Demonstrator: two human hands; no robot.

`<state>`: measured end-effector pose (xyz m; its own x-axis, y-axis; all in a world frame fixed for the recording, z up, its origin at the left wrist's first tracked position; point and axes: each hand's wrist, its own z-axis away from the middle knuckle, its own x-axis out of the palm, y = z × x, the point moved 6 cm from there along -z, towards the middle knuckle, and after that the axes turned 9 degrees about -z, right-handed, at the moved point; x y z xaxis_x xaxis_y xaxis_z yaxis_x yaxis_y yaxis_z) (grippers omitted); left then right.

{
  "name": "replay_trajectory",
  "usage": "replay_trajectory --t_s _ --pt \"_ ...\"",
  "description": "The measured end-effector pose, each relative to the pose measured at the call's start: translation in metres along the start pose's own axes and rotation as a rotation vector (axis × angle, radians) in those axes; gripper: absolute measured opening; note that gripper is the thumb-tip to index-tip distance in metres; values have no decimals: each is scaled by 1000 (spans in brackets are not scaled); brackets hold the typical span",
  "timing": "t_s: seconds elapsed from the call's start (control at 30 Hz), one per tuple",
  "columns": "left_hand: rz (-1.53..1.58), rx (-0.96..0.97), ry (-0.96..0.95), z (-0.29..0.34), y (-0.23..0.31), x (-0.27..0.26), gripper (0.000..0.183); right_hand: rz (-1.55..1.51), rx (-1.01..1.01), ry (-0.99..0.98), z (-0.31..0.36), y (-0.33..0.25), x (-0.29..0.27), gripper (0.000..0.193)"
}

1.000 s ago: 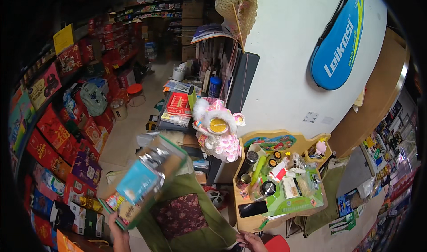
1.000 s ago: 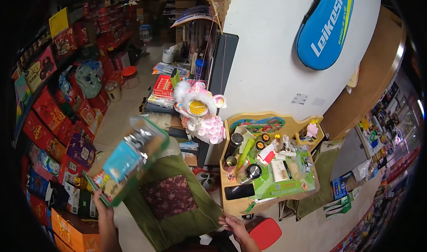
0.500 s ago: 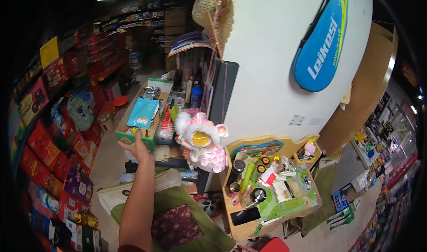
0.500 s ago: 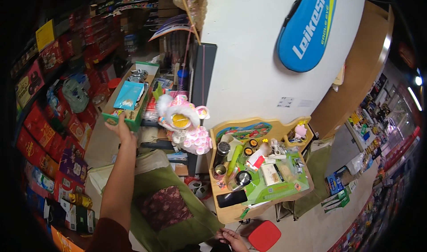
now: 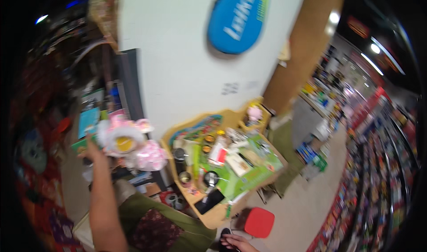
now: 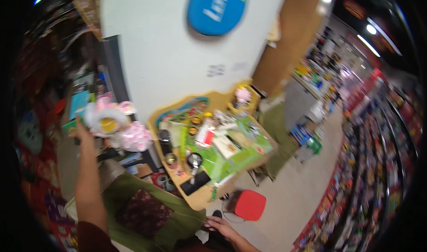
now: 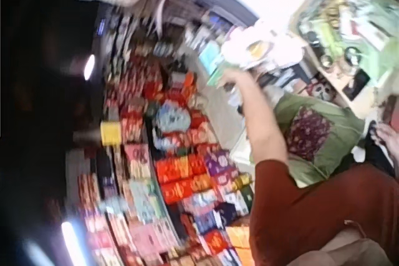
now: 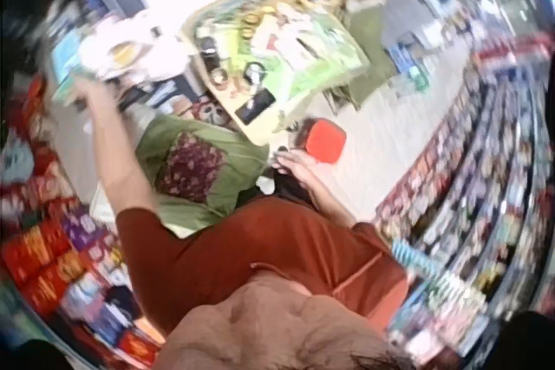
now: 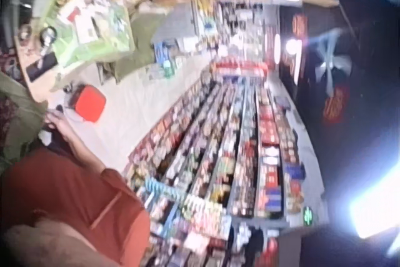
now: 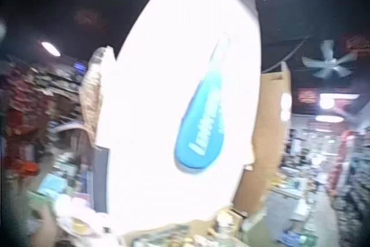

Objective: The person walks through a small convenience store, picks up snack packages from a display, and places them into a cardboard box on a cluttered counter. They then move around the store, handling various boxes and items, and finally carry a red box toward the entrance.

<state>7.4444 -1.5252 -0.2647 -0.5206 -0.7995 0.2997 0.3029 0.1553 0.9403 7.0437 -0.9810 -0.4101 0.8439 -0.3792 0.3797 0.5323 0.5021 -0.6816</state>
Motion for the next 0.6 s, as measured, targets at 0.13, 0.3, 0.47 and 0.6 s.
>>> replay_trajectory --t_s 0.13,0.3,0.47,0.6 --pt "-44 -151 -233 35 16 -12 114 14 46 6 1 -14 15 47" --pt "-114 -151 -271 -2 12 -10 106 9 24 -17 -6 -7 6 43" --pt "-118 -158 -235 15 21 21 107 -9 -3 30 15 -4 -8 50" --pt "-13 -200 -425 -60 1 27 107 -25 5 49 22 -2 -11 43"
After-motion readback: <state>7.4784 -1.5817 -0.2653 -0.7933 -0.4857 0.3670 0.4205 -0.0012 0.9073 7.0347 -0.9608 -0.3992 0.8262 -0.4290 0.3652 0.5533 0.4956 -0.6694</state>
